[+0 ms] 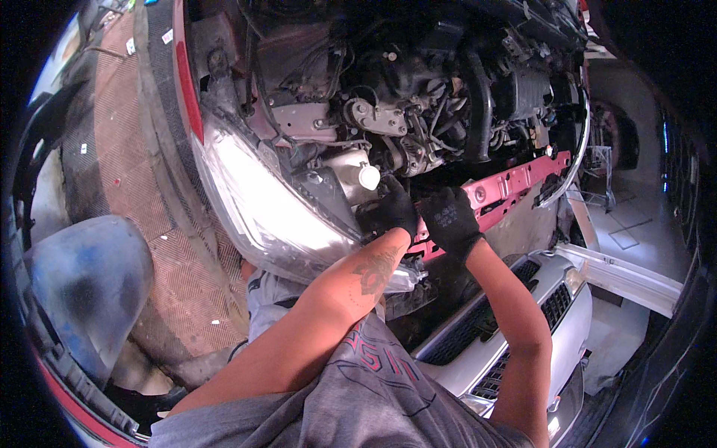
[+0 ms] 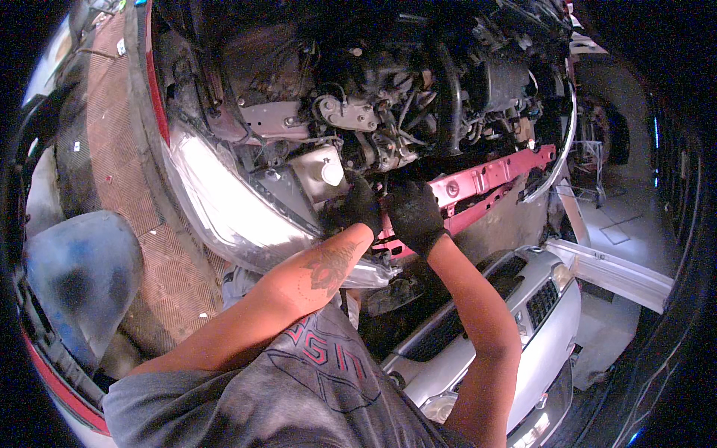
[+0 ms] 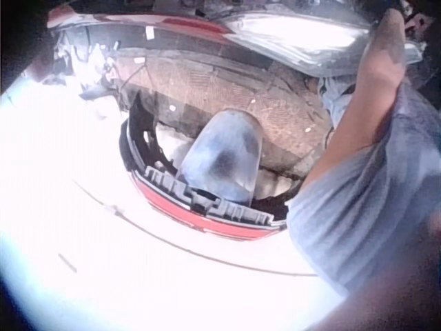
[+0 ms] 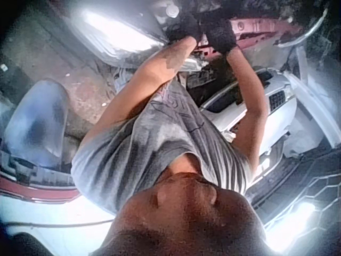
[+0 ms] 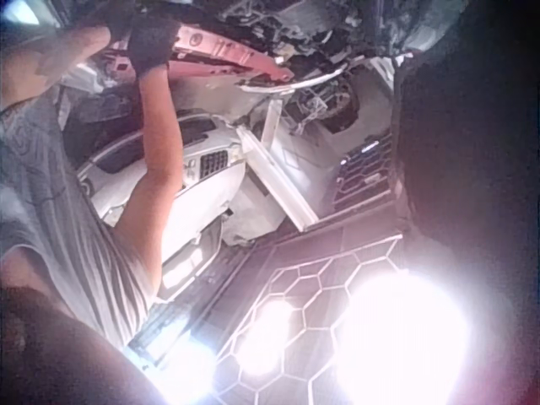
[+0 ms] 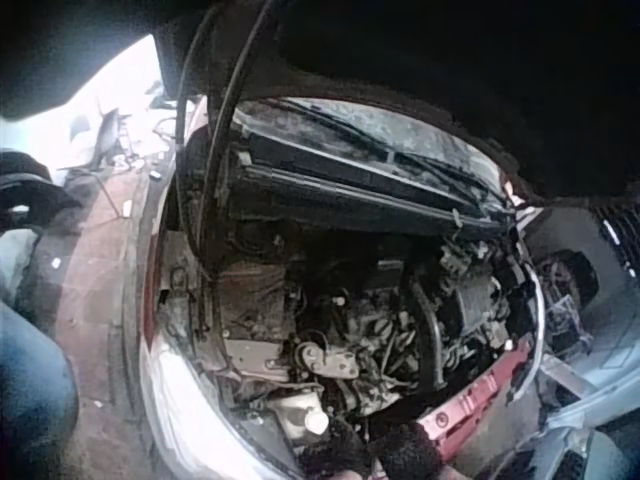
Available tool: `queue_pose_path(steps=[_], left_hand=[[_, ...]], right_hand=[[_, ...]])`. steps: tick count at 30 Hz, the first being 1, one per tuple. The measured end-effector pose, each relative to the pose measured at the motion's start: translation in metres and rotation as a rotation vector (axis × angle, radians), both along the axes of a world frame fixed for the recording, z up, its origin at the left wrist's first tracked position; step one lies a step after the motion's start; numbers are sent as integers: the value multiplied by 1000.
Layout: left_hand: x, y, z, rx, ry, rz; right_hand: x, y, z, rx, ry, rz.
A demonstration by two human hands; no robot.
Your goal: The person installs a red metal cross-member into the front of a car's engine bay. They align the part by hand, secure it with bolts, and use a power drill to tighten the fasteners.
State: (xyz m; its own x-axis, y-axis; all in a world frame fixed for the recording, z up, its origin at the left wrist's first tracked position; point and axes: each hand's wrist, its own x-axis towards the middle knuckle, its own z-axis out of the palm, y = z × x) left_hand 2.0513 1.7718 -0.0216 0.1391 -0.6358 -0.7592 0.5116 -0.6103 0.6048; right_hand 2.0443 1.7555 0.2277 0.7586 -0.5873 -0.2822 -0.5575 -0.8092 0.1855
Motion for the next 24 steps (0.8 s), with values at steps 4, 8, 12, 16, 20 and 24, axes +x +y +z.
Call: queue_pose_path(steps=[4,8,12,16,20,24], left_hand=[[34,4,123,195,-242,189],[79,3,186,211,-435,83],[45,3,132,230,-632,97],[19,1,64,194,-623,66],[19,3,105,387,-769,131],[0,4,51,158,-858,-109]], right_hand=[[-16,9,-4,62,127,-71],[-6,8,-9,44,88,-125],[0,13,-8,49,79,-231],[16,13,-1,32,204,-275],[-3,24,-1,-6,133,-378],[1,14,-1,-34,-17,-182]])
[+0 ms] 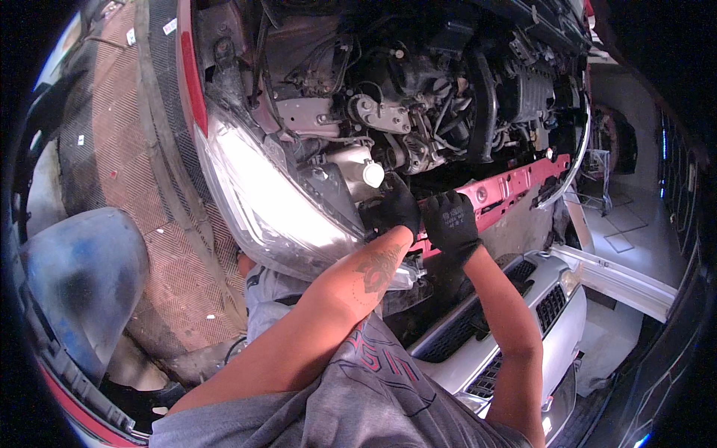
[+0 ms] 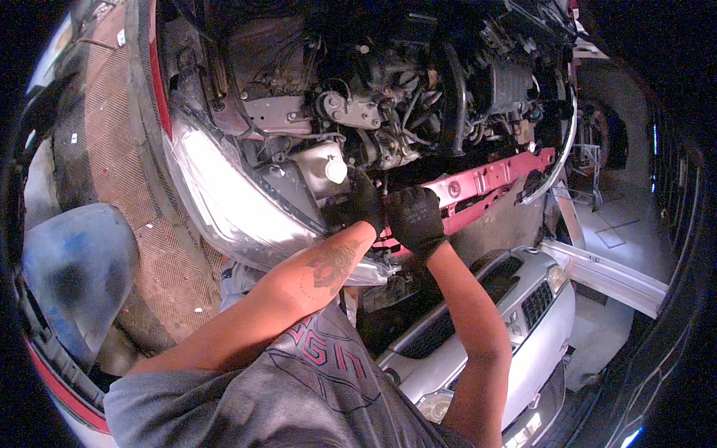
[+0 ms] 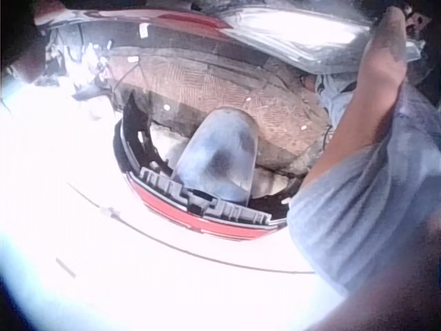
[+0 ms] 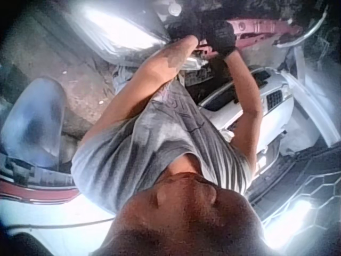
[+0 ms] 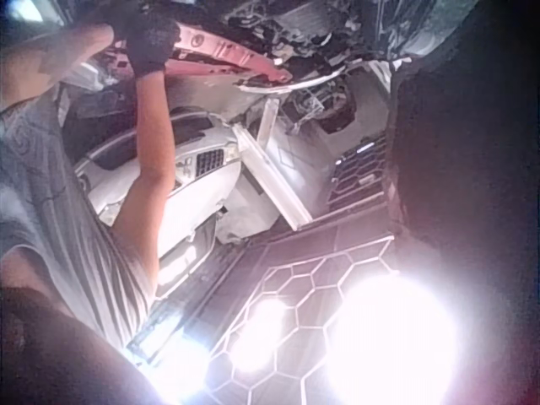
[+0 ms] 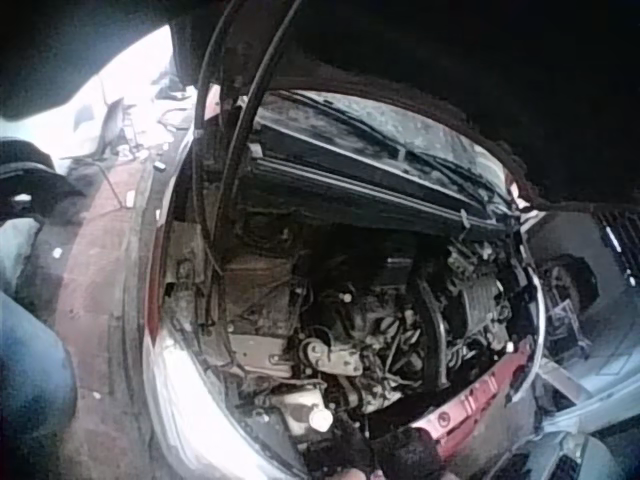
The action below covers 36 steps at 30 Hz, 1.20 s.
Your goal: The person installs a red metal cross-member into the front of a car's engine bay. They align the part by hand, secure it with bolts, and use a power drill to tighten the fasteners.
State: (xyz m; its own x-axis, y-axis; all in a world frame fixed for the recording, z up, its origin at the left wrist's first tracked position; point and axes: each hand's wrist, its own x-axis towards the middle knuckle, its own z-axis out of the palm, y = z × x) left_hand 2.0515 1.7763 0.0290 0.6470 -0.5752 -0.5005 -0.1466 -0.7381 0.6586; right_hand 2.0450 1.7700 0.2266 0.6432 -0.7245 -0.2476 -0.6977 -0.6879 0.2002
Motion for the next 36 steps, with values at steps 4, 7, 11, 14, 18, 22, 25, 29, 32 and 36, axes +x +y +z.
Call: queue_pose_path(steps=[4,7,11,14,18,22,25,29,32,36], left_hand=[[15,6,46,-89,414,162],[7,5,11,-288,575,189],[-6,7,-10,-304,450,54],[-5,7,-7,-294,408,105],[-5,8,1,-287,367,126],[0,5,3,-283,290,58],[1,4,14,-142,124,-162],[1,10,9,-53,24,-86],[-8,5,-9,-232,317,199],[-12,-2,-22,-388,601,343]], right_hand=[[-24,1,-10,62,-61,82],[-7,-4,-5,-43,-72,203],[-2,-3,-10,-2,25,99],[4,-3,-3,85,124,-39],[6,-2,0,145,232,-152],[5,0,8,56,179,35],[-12,1,-7,-65,26,170],[-6,4,-10,-16,53,101],[3,1,-5,94,174,-72],[17,-8,8,193,256,-115]])
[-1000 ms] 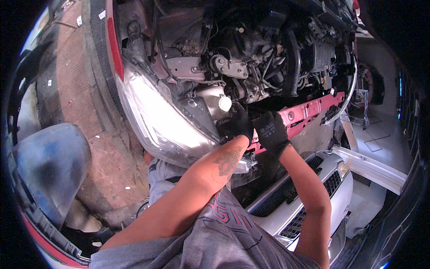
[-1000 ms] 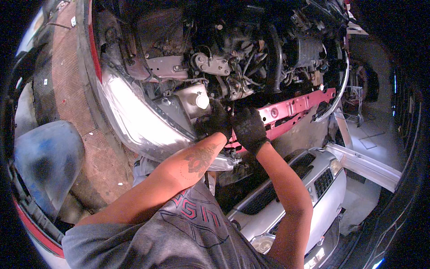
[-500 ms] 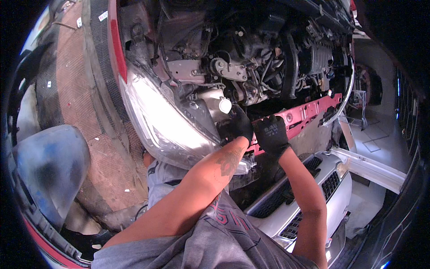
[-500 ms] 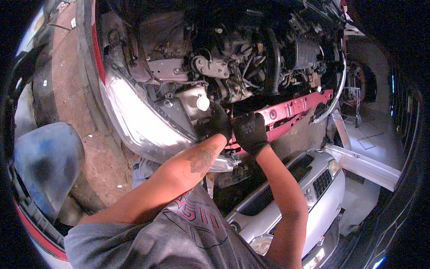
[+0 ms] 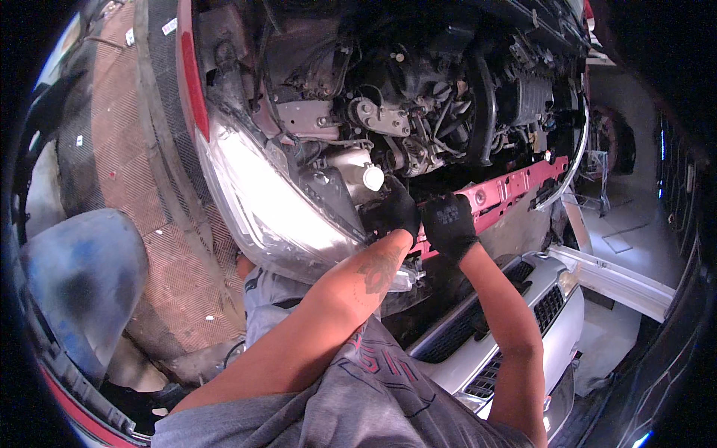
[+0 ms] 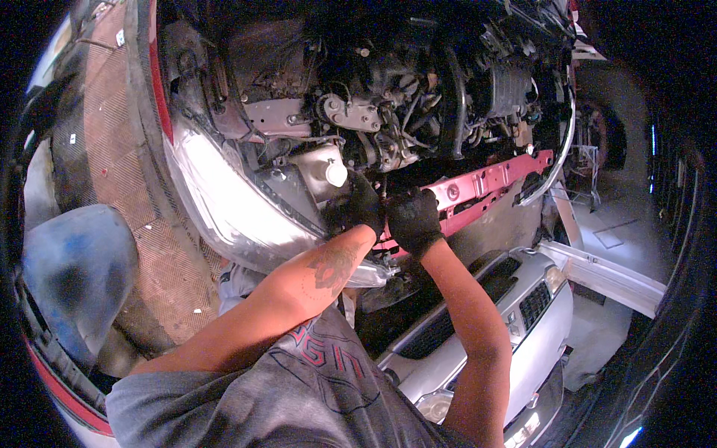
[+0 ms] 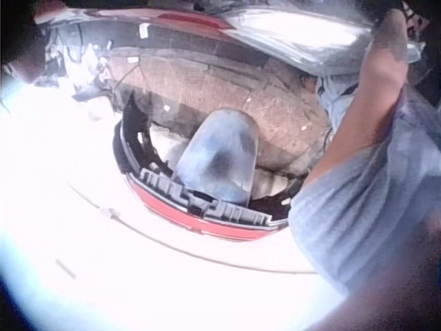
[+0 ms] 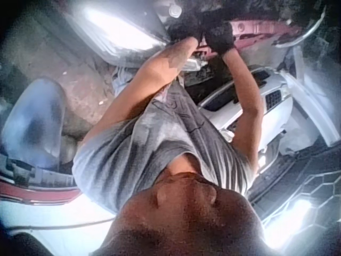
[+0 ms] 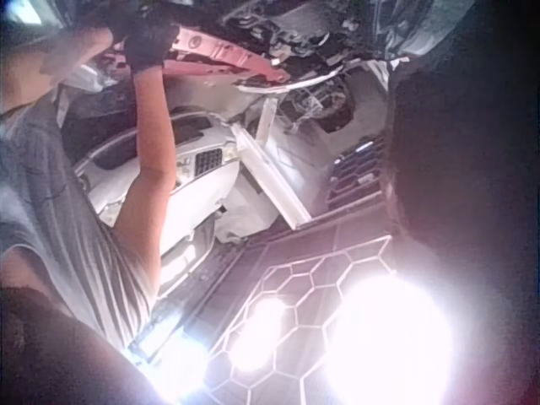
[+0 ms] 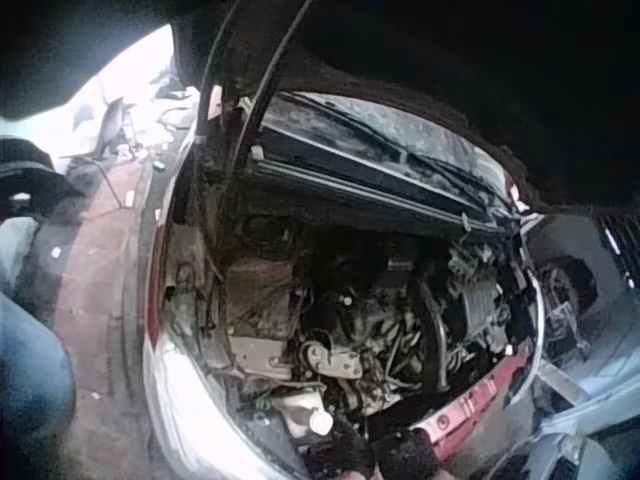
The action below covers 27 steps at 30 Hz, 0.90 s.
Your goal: The person installs a red metal cross-member into the front of a car's engine bay. They align the part by hand, secure it with bolts, and use a power drill to tighten the fasteners.
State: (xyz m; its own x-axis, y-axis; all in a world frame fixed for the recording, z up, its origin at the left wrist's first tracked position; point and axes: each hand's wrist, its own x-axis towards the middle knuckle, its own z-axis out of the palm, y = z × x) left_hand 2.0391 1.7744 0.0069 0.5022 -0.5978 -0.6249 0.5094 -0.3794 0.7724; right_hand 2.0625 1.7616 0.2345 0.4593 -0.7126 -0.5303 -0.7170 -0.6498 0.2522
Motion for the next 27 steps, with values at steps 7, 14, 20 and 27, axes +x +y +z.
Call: queue_pose_path(steps=[7,14,20,27], left_hand=[[31,1,79,630,-835,-113],[27,7,48,323,-849,-271],[20,4,28,273,-961,-138],[17,4,39,367,-719,-129]], right_hand=[[-37,6,-11,-126,-198,232],[-12,1,-19,-96,-141,54],[-22,5,-18,-88,-100,57],[-24,6,-8,30,-64,44]])
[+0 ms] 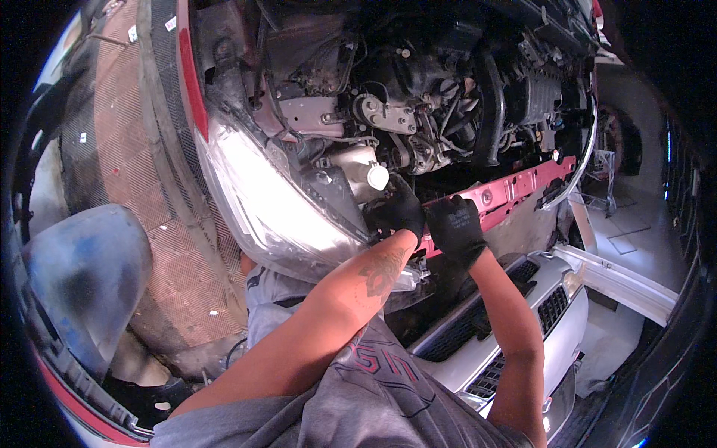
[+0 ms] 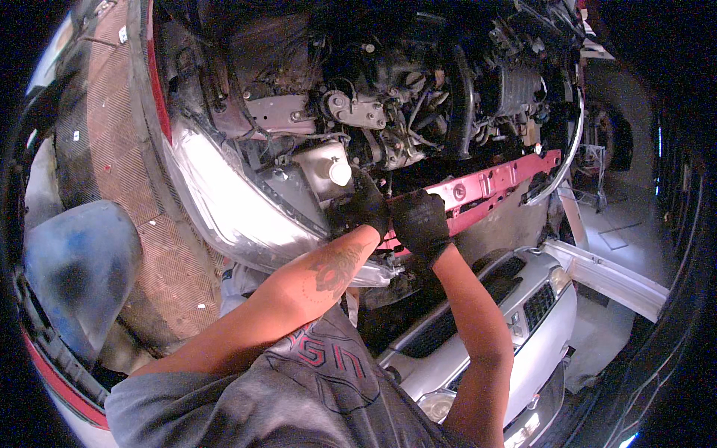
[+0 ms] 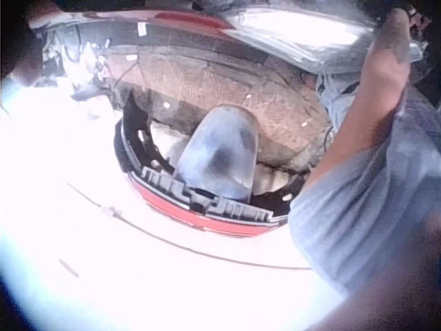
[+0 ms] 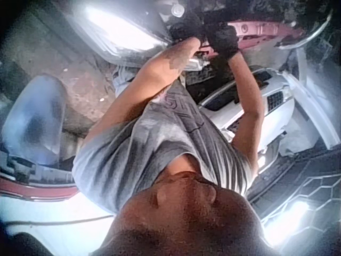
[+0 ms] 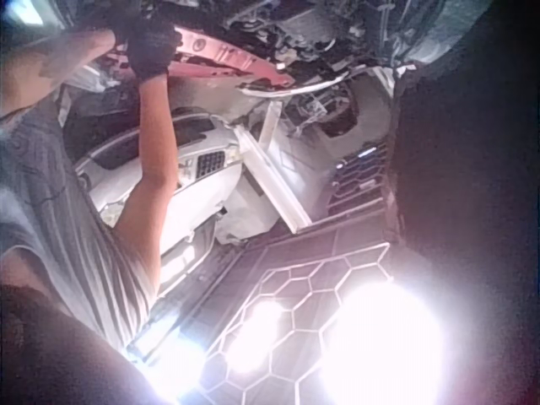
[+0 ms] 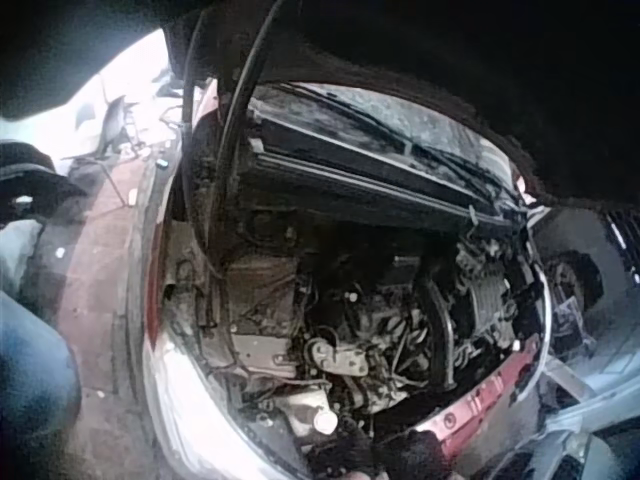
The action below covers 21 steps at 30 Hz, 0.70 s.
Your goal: The person installs a red metal cross-member into the front of a car's engine bay. They align the part by hand, secure it with bolts, and use a power drill to tighten the fasteners.
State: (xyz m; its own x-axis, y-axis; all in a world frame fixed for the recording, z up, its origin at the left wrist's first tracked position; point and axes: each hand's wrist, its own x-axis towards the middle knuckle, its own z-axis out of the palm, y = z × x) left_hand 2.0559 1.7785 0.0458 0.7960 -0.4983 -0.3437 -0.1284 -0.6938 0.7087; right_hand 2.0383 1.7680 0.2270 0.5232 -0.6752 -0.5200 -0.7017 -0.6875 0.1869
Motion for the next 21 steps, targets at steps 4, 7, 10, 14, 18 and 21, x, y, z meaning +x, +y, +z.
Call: queue_pose_path(steps=[4,7,10,14,18,21], left_hand=[[2,-1,9,13,41,-50],[19,6,40,33,225,-196],[25,7,46,30,512,-231],[-6,-8,-11,210,244,107],[-2,12,1,-1,-101,-188],[19,18,6,5,380,-333]], right_hand=[[-6,-4,-1,4,-158,29],[-29,-6,-5,21,-208,-21],[-42,-9,4,-72,-464,-212],[-30,-14,17,-134,-644,-357],[-44,6,17,-28,-720,-390],[-44,11,15,13,-608,-292]])
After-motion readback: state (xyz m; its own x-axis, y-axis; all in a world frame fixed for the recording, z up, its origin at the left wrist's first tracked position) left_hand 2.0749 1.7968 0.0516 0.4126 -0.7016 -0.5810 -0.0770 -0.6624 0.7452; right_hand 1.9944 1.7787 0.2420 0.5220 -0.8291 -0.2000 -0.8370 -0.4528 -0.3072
